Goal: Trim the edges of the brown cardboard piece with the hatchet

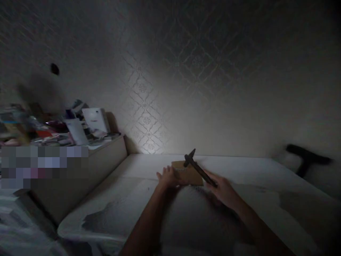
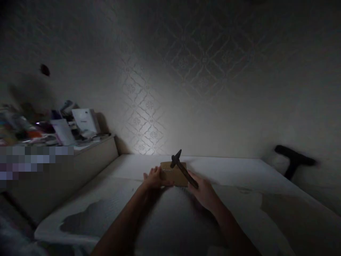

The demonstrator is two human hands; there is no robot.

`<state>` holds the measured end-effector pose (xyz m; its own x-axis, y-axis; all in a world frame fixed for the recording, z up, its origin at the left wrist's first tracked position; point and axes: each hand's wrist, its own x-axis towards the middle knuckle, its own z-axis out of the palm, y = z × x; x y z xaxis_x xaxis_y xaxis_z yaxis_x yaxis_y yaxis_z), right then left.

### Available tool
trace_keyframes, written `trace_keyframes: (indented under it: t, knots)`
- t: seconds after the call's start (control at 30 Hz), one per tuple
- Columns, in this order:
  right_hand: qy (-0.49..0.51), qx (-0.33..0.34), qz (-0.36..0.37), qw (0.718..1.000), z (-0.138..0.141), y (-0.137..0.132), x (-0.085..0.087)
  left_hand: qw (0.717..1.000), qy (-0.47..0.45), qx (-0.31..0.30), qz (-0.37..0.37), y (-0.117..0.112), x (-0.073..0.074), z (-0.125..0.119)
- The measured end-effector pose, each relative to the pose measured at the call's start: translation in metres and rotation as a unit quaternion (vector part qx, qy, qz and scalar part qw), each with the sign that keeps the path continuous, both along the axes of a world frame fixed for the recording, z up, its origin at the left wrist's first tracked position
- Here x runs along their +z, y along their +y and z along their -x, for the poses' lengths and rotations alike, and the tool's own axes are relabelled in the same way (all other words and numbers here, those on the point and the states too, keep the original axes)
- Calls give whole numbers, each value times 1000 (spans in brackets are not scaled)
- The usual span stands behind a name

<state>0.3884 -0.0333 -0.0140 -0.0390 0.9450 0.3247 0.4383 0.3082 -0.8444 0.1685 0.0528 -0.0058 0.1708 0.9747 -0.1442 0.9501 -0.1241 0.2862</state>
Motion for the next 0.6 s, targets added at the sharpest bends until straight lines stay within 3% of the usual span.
trace_keyframes:
  t: [0.37, 0.6]
  knots:
    - [-4, 1, -14, 1000, 0, 0, 2, 1000, 7, -3, -2, 3, -4, 1]
    - [-17, 14, -31, 999, -4, 5, -6, 1000, 19, -2, 4, -1, 1, -1]
